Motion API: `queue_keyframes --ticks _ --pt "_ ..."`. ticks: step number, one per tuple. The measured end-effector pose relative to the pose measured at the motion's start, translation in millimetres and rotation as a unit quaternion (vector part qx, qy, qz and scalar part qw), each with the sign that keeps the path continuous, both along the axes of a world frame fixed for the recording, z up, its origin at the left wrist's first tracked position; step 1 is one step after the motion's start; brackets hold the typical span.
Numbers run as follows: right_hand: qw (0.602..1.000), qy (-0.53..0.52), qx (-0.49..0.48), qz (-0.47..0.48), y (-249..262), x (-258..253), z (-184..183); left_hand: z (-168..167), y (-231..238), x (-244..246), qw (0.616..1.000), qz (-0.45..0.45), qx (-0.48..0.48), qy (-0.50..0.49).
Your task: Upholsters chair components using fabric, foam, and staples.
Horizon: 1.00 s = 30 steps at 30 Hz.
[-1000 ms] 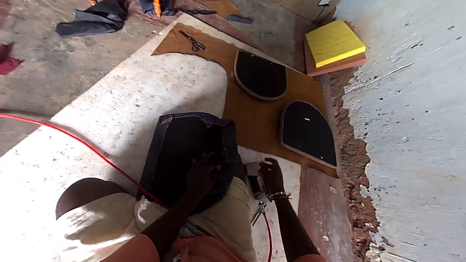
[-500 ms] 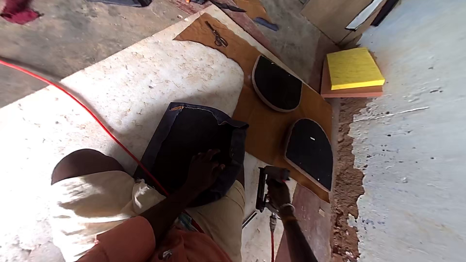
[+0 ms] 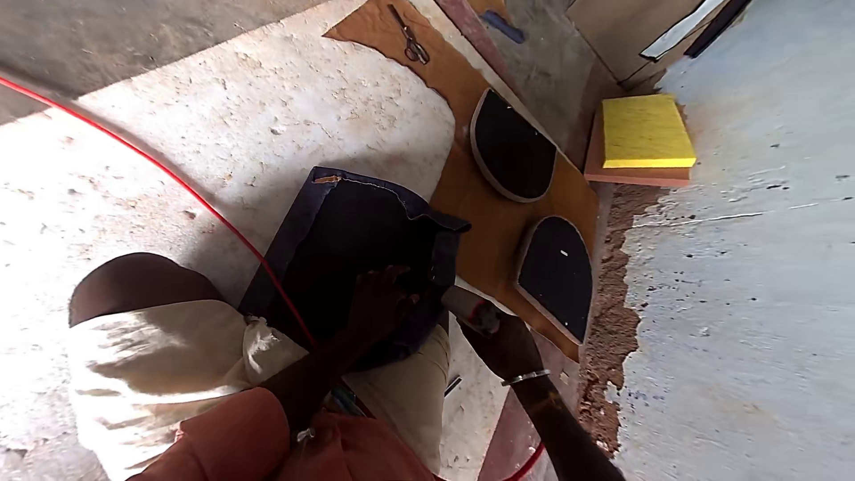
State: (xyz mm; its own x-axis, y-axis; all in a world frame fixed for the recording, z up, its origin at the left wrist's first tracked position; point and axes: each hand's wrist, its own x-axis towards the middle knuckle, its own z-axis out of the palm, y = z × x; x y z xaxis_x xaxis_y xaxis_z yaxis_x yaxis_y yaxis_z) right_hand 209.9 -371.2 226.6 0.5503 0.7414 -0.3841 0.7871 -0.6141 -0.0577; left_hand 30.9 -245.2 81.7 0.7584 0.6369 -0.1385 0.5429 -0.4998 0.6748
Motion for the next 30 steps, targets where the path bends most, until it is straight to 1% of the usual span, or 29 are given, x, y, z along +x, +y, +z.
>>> queue_keyframes --ticks 6,10,18,20,21,23,26,28,30 --pt "1.000 0.011 -0.015 0.006 -7.9 -13.9 0.6 -3.2 3.7 1.4 0.999 -0.005 -0.033 -0.010" --pt "1.000 0.007 0.002 0.014 -15.4 -27.5 -2.6 -8.3 2.0 1.6 1.000 0.005 -0.014 -0.023" --pt "0.998 0.028 -0.053 0.008 -21.6 -50.4 -0.2 -11.8 1.6 3.7 0.999 0.012 -0.012 -0.029" --pt "0.999 0.034 -0.041 -0.006 -18.9 -45.3 5.6 -4.6 8.4 -1.2 0.998 -0.004 -0.055 -0.022" --pt "0.999 0.029 -0.023 -0.016 -19.3 -41.1 7.6 -0.1 13.2 -7.2 0.995 -0.028 -0.093 -0.018" --pt "0.999 0.002 0.024 -0.026 -22.1 -29.7 8.5 6.0 19.6 -23.3 0.979 -0.076 -0.185 -0.038" --pt "0.998 0.001 0.058 -0.035 -28.1 -17.4 1.7 10.2 9.3 -45.6 0.954 -0.111 -0.268 -0.071" --pt "0.997 0.031 0.062 -0.045 -30.6 -16.2 -5.4 14.1 -4.1 -49.7 0.948 -0.093 -0.293 -0.086" --pt "0.995 0.058 0.069 -0.050 -33.8 -16.6 -12.8 22.4 -20.4 -48.3 0.948 -0.024 -0.303 -0.097"
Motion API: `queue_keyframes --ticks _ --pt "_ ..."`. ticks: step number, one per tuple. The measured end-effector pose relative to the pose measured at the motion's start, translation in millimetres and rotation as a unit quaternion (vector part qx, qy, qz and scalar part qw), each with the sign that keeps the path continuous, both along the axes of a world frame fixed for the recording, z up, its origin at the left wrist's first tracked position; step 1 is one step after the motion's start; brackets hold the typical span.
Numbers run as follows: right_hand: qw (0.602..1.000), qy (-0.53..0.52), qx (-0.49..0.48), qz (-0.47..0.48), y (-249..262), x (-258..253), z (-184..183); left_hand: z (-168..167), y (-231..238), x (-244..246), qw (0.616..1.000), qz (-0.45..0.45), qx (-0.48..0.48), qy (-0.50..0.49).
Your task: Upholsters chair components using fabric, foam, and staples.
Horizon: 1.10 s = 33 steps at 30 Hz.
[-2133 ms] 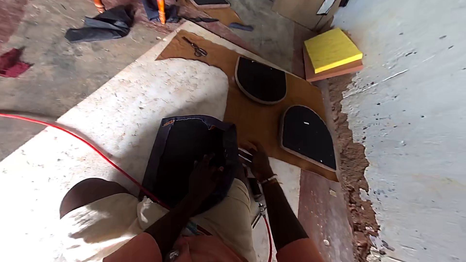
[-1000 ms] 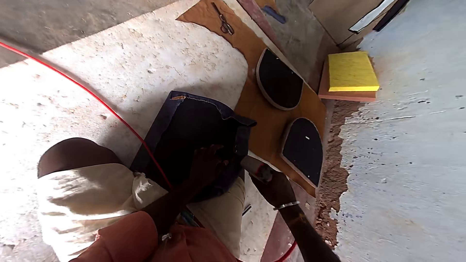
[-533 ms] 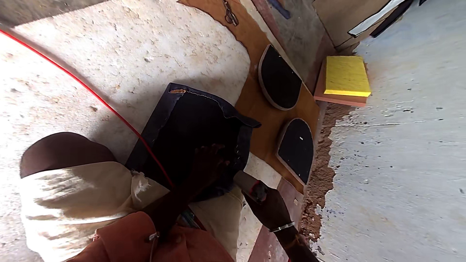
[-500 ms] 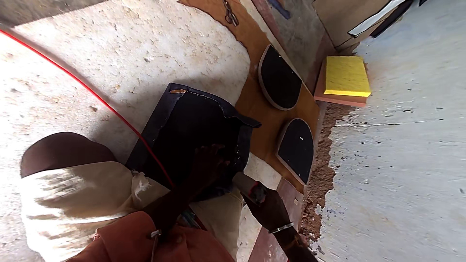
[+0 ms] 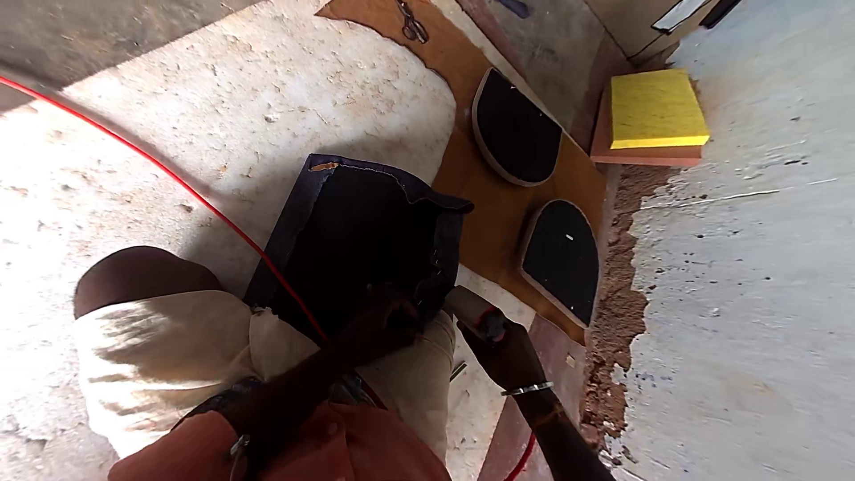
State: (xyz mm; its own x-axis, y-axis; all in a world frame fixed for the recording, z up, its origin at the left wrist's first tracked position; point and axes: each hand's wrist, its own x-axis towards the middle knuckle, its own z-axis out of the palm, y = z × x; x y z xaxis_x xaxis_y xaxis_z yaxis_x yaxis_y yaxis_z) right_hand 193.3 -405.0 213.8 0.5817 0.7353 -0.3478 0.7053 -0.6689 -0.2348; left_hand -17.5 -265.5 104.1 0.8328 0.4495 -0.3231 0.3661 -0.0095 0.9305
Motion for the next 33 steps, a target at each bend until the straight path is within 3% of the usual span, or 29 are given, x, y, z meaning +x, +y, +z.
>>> queue_keyframes --ticks 2,6,8,12,22,27,33 --pt "1.000 0.012 0.015 0.002 -4.7 0.7 -6.7 13.0 -9.6 3.0 0.996 0.051 -0.033 0.065" --pt "0.998 0.027 0.056 0.002 -13.3 0.7 -18.3 31.7 -6.0 5.9 0.972 -0.077 0.035 0.221" --pt "0.997 0.036 0.070 0.000 -16.2 2.2 -22.4 26.3 -7.6 7.5 0.973 -0.093 0.123 0.172" --pt "0.993 0.060 0.104 0.019 -19.8 2.4 -24.6 6.5 -17.7 12.4 0.973 0.000 0.217 0.073" --pt "0.987 0.024 0.159 0.011 -36.7 -11.7 -29.5 -14.4 -1.9 11.1 0.984 0.027 0.167 0.060" --pt "0.994 0.005 0.101 0.042 -43.5 -34.5 -20.3 -28.6 9.2 11.1 0.972 0.066 0.223 0.041" --pt "0.998 -0.025 0.023 0.053 -16.6 -47.0 -20.3 -29.4 15.1 13.7 0.964 0.064 0.258 0.030"
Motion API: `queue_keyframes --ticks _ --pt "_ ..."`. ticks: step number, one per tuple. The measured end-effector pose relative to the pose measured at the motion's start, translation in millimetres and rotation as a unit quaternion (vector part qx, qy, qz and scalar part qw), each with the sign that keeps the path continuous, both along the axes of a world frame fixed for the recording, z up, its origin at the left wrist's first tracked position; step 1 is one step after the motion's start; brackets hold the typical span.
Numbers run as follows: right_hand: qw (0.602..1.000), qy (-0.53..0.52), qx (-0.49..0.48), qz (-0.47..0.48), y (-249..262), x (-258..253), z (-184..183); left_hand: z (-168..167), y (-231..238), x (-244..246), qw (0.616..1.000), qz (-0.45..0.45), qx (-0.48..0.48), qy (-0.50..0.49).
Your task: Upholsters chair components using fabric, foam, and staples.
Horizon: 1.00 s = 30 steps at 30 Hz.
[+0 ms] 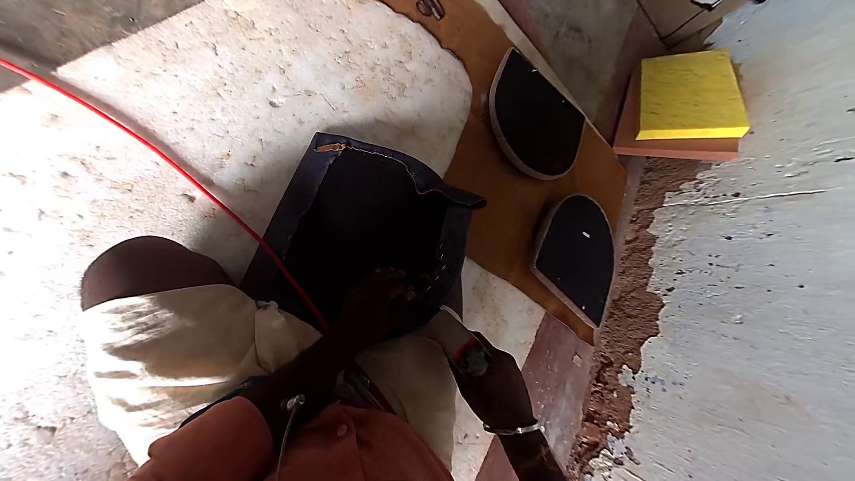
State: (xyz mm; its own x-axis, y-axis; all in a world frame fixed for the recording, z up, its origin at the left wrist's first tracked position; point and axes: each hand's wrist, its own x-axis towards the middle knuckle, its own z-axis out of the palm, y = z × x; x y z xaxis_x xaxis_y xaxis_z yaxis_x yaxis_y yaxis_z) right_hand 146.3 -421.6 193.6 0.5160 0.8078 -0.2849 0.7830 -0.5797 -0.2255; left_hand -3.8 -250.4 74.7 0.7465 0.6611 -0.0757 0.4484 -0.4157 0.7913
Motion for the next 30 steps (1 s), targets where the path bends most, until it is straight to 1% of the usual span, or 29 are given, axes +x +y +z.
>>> queue_keyframes --ticks 2,5,9,12,16,19,21,23,24,25,26,28,30 --pt "1.000 -0.008 -0.025 0.003 7.8 -0.2 3.2 3.8 0.9 1.3 1.000 -0.011 -0.011 0.025" --pt "0.996 -0.015 -0.091 -0.005 26.5 -5.5 11.6 7.3 2.4 2.7 0.997 -0.032 -0.036 0.062" --pt "0.986 -0.022 -0.165 -0.013 52.3 -11.3 16.2 7.2 3.6 2.6 0.996 -0.037 -0.050 0.057" --pt "0.981 -0.014 -0.191 -0.007 54.6 -12.7 21.0 6.0 0.6 4.0 0.998 -0.029 -0.036 0.049" --pt "0.972 -0.008 -0.236 0.013 61.5 -19.9 26.4 8.8 4.8 4.7 0.996 -0.039 -0.051 0.065" --pt "0.966 -0.012 -0.259 0.013 65.1 -23.9 25.6 1.2 1.6 4.8 0.998 -0.026 -0.022 0.048" --pt "0.973 0.013 -0.232 -0.001 58.9 -16.0 26.0 0.4 3.6 0.2 0.999 -0.033 -0.033 0.026" --pt "0.983 0.075 -0.151 -0.068 47.8 0.2 28.2 2.7 10.3 -11.4 0.995 -0.052 -0.090 0.006" --pt "0.981 0.122 -0.101 -0.116 39.3 9.0 31.4 4.2 10.8 -18.3 0.991 -0.066 -0.118 0.013" --pt "0.969 0.184 -0.046 -0.160 28.6 18.2 35.6 4.4 9.2 -24.0 0.988 -0.078 -0.133 0.027" --pt "0.953 0.243 0.003 -0.182 16.3 28.4 40.0 2.5 5.8 -27.3 0.987 -0.085 -0.131 0.038" --pt "0.934 0.306 0.068 -0.172 -10.8 48.1 44.6 -0.3 -3.3 -26.6 0.991 -0.071 -0.112 0.027" --pt "0.928 0.315 0.120 -0.158 -35.9 58.1 42.6 4.4 -10.5 -17.1 0.994 -0.052 -0.095 0.017"
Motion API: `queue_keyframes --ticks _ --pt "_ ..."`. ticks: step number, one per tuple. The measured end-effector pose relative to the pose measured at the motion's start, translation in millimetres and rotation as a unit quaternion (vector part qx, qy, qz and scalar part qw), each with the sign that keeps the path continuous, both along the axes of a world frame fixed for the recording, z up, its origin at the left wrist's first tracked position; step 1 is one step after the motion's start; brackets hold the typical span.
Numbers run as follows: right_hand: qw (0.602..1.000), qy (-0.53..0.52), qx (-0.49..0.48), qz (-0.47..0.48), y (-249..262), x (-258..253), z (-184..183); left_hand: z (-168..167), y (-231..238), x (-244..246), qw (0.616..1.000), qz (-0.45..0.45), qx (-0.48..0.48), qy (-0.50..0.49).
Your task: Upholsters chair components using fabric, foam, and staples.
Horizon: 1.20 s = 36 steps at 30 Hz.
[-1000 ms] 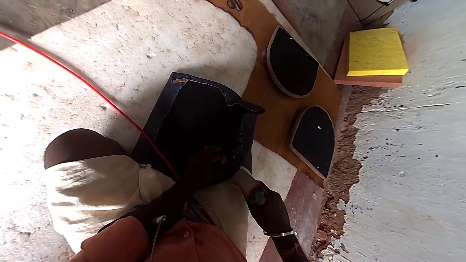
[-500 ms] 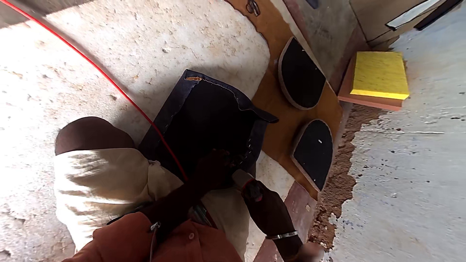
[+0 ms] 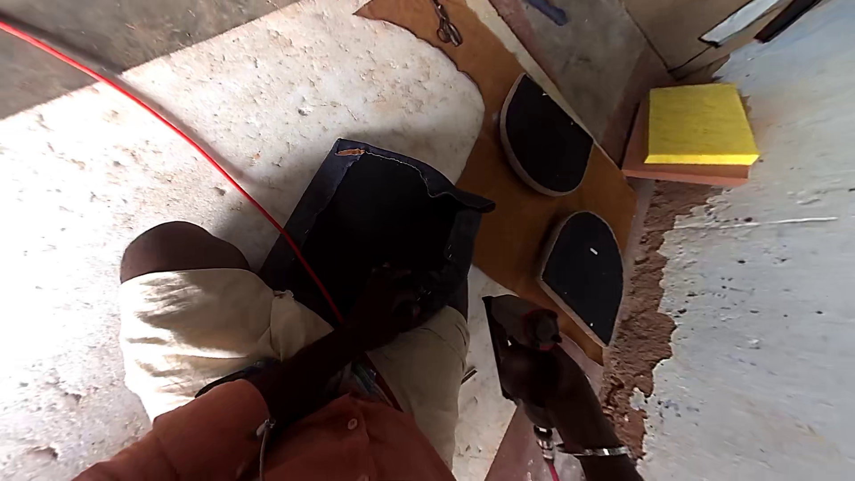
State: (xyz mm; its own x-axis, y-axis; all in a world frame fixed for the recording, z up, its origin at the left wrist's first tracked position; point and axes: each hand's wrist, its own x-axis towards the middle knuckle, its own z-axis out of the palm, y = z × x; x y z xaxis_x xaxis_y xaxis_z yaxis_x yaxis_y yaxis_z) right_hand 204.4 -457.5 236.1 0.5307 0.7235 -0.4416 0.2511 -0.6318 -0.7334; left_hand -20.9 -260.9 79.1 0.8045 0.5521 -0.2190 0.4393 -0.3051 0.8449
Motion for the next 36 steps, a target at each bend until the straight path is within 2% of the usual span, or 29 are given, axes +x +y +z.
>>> queue_keyframes --ticks 2,5,9,11,15,22,27,30,33,36 --pt "0.999 -0.002 0.045 -0.015 -17.8 0.3 -4.8 10.9 -0.2 15.2 0.999 0.009 0.033 0.021" --pt "0.996 -0.013 0.058 -0.063 -32.3 -5.7 -9.1 34.1 2.7 48.8 0.996 0.031 0.080 0.025" --pt "0.989 0.006 0.064 -0.131 -37.4 -10.0 -6.5 61.1 18.0 101.4 0.997 0.041 0.058 0.001" --pt "0.988 0.004 0.097 -0.123 -45.0 -7.6 -10.9 51.0 23.7 112.1 0.997 0.021 0.077 -0.008" --pt "0.987 -0.076 0.115 -0.079 -48.8 -6.1 -17.7 14.8 22.3 103.6 0.998 -0.021 0.055 -0.012" --pt "0.974 -0.225 -0.029 -0.021 -19.3 4.1 -20.6 14.7 36.8 116.8 0.997 -0.013 0.076 0.017" --pt "0.971 -0.233 -0.050 0.010 4.8 20.1 -25.2 6.7 37.6 118.0 0.992 -0.036 0.124 0.012" --pt "0.962 -0.252 -0.103 0.022 27.0 26.1 -25.4 -0.9 43.0 120.8 0.985 -0.038 0.168 -0.015" --pt "0.954 -0.244 -0.170 0.031 51.5 30.4 -26.6 -6.5 49.0 124.4 0.985 -0.035 0.166 -0.016" --pt "0.950 -0.241 -0.193 0.046 70.0 35.4 -33.5 -7.2 51.4 127.5 0.987 -0.021 0.157 -0.015"
